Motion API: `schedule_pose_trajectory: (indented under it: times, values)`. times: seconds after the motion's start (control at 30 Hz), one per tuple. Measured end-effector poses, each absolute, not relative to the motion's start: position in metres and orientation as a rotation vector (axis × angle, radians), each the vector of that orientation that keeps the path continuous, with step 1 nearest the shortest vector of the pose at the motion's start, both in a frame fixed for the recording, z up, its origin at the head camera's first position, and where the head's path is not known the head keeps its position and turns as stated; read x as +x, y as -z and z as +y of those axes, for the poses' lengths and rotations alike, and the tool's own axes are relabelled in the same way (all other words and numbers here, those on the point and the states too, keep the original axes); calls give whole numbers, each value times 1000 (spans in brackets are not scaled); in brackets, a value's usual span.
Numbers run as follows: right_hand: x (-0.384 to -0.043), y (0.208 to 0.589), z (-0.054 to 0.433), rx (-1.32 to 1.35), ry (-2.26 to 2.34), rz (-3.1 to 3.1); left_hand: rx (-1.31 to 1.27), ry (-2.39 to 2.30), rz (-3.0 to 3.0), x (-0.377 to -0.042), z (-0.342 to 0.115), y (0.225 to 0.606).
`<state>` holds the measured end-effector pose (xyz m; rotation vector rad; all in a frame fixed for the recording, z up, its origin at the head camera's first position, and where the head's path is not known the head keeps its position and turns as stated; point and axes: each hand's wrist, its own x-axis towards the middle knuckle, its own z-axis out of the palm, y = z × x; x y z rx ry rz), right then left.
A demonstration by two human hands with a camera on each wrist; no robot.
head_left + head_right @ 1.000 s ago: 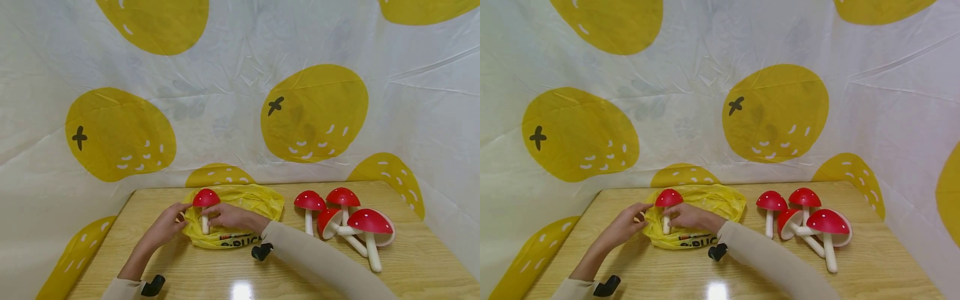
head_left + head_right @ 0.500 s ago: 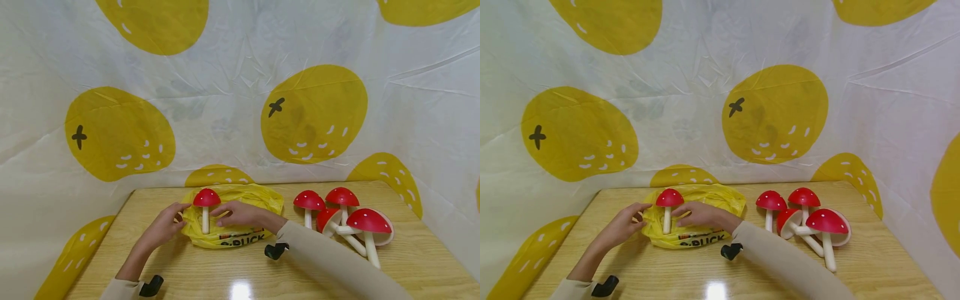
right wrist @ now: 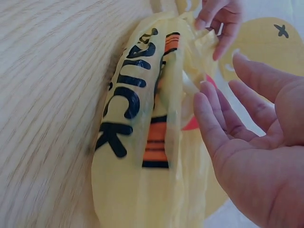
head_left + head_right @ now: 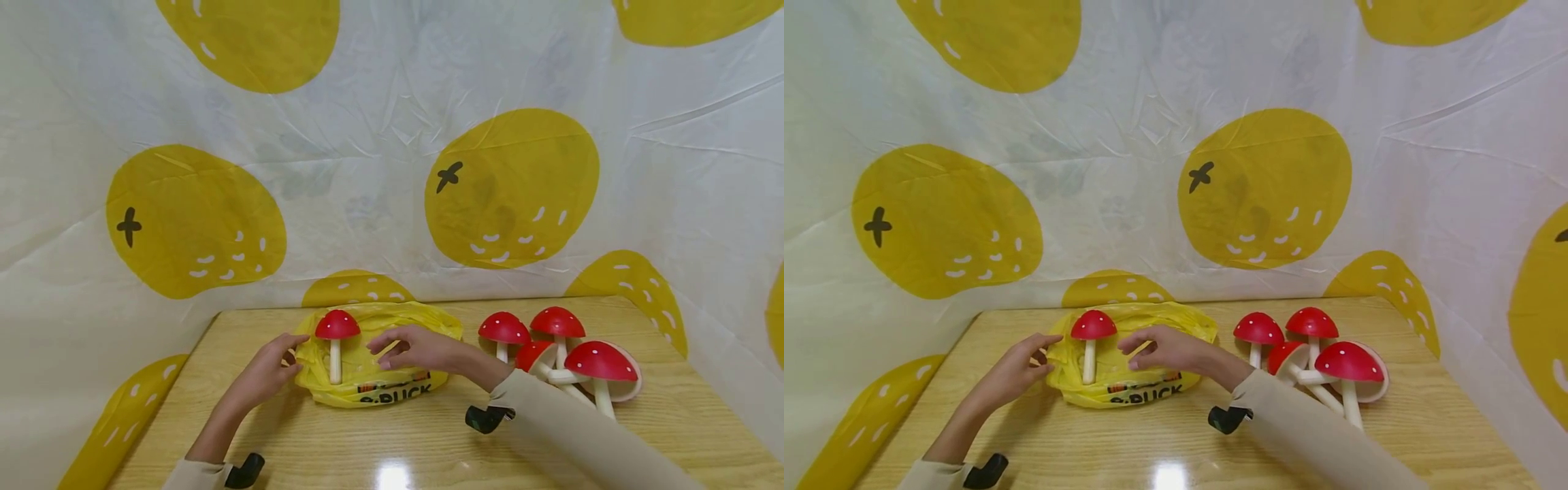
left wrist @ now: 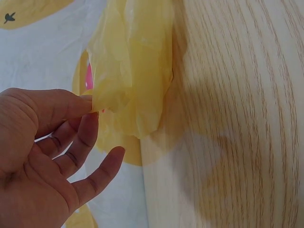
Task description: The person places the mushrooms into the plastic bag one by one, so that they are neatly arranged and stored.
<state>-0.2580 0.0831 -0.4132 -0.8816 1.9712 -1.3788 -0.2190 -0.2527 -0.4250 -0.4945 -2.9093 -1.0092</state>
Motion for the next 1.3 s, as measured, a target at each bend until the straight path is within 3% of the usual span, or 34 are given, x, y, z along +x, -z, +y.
schedule_pose_trajectory:
  times: [0.87, 1.3]
  values:
    - [-229, 392, 174, -911, 1278, 2031, -464, 1073, -2887, -218, -256, 427]
    - [-228, 379, 227, -795, 1290, 2105, -485, 1075, -2892, -218, -257, 424]
